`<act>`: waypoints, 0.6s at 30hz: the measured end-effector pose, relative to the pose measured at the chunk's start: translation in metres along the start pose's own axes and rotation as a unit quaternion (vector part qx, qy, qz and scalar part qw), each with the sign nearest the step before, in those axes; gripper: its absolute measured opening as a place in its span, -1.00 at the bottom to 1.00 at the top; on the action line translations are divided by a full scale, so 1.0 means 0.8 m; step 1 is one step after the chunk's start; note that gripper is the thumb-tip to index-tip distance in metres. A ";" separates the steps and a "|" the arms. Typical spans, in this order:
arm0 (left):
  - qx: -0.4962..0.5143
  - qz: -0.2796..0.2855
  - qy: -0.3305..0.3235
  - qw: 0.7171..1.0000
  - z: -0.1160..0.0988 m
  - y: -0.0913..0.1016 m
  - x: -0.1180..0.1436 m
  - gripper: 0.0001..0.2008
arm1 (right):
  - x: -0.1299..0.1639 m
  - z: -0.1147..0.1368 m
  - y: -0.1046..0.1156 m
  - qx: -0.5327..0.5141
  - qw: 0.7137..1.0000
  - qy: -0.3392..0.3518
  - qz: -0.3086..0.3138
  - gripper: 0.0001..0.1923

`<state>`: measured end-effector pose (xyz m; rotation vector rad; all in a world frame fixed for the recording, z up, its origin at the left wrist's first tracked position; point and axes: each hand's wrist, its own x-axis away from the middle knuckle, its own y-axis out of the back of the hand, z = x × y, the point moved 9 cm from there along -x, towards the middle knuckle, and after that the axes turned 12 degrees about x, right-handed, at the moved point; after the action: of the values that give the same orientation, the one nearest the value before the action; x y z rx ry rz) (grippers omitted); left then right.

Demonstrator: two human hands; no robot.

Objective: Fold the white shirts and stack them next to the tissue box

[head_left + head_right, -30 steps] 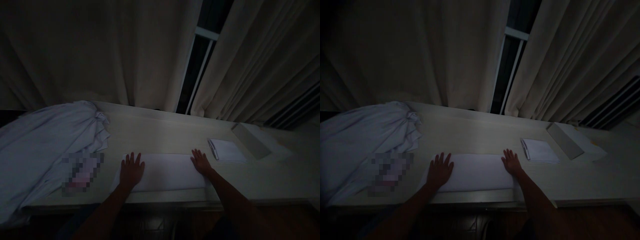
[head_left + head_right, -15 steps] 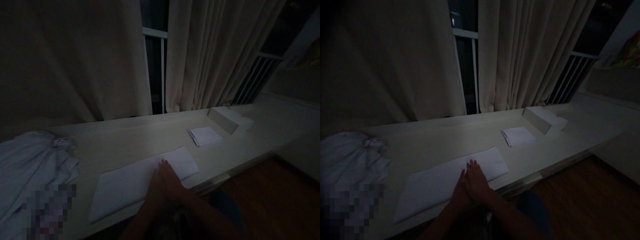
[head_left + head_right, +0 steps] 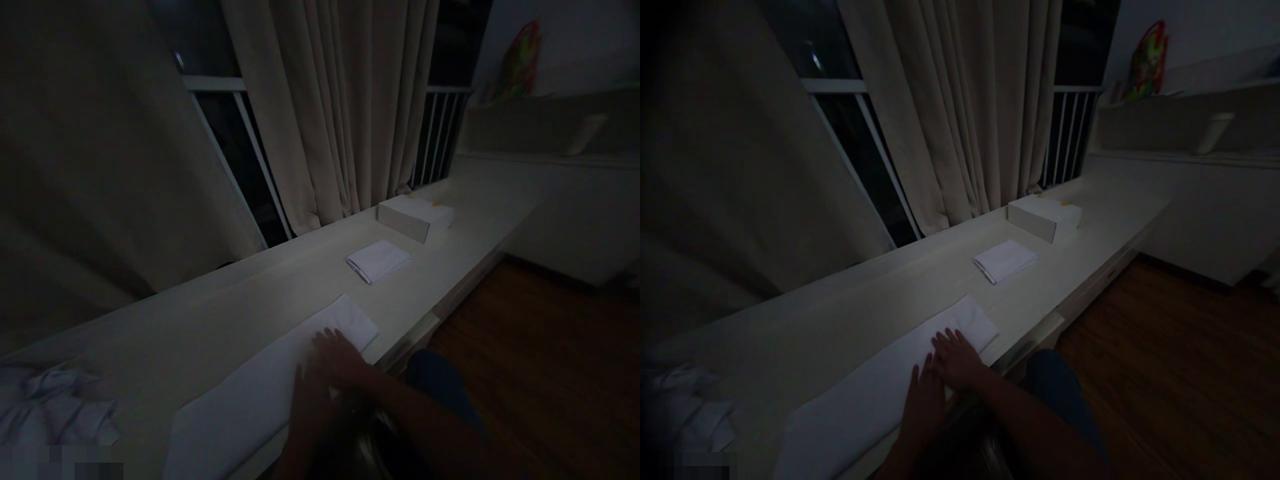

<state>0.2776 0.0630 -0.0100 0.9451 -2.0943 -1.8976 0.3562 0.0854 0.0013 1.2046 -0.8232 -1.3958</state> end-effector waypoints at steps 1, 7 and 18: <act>-0.001 -0.007 0.005 1.000 0.001 -0.001 0.001 -0.29 | 0.006 -0.010 0.002 0.016 1.000 0.005 -0.006 -0.41; -0.012 -0.039 0.000 0.999 0.005 -0.010 0.007 -0.25 | 0.016 -0.068 0.014 0.066 0.998 -0.021 -0.006 -0.34; -0.037 -0.033 -0.011 0.999 0.011 -0.028 0.009 -0.23 | 0.014 -0.132 0.045 0.069 0.991 -0.111 -0.011 -0.28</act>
<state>0.2746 0.0665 -0.0348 0.9928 -2.0140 -2.0101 0.4681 0.0817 0.0063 1.1775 -1.0789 -1.5309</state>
